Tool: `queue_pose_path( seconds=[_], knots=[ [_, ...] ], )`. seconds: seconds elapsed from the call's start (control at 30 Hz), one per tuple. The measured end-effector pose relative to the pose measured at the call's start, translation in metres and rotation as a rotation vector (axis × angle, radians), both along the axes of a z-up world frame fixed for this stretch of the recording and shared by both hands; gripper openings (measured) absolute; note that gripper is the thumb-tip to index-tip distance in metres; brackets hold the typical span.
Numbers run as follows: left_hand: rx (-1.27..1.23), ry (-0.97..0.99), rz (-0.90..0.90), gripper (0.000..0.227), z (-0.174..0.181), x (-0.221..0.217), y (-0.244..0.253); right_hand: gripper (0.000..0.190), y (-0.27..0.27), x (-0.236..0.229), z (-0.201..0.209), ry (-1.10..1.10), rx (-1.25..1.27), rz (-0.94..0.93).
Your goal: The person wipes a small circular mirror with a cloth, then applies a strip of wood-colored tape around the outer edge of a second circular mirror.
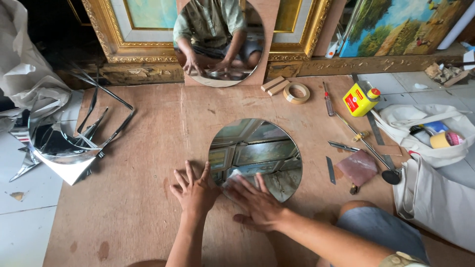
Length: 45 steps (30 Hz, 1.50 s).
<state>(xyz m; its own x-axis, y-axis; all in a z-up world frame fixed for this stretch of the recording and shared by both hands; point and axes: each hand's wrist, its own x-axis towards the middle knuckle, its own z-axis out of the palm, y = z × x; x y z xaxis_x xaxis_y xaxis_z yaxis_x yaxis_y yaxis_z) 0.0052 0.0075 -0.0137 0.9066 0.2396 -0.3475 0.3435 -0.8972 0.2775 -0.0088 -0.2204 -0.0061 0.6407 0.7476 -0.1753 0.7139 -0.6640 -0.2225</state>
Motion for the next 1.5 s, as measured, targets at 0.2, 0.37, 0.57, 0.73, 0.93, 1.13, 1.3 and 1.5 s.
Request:
queue_pose_path(
  seconds=[0.2,0.37,0.57,0.73,0.93,1.13,1.3,1.5],
  knots=[
    [-0.002,0.032,-0.023,0.104,0.0,0.001,0.002,0.072,0.001,0.115,0.015,-0.05,0.007,-0.732],
    [-0.015,0.026,0.007,0.111,0.006,-0.002,-0.003,0.074,0.046,0.156,0.014,-0.091,-0.077,-0.49],
    [-0.074,-0.01,0.056,0.126,-0.002,-0.001,-0.002,0.074,0.064,0.126,0.004,-0.108,-0.017,-0.012],
    [-0.065,-0.019,0.055,0.137,-0.024,0.002,0.002,0.071,0.019,0.075,-0.006,-0.092,0.019,0.208],
    [-0.084,-0.045,0.009,0.124,-0.011,-0.004,0.0,0.061,-0.057,0.034,0.044,0.088,-0.192,-0.105],
    [-0.002,-0.021,-0.025,0.094,-0.023,-0.001,-0.008,0.082,-0.045,0.031,0.005,0.116,-0.199,-0.82],
    [-0.003,-0.016,-0.023,0.094,0.0,-0.018,-0.013,0.077,0.021,-0.032,0.005,0.011,-0.043,-0.111],
    [-0.005,-0.028,-0.028,0.101,-0.002,-0.02,-0.009,0.071,-0.022,-0.012,0.002,-0.041,-0.073,-0.538]
  ],
)
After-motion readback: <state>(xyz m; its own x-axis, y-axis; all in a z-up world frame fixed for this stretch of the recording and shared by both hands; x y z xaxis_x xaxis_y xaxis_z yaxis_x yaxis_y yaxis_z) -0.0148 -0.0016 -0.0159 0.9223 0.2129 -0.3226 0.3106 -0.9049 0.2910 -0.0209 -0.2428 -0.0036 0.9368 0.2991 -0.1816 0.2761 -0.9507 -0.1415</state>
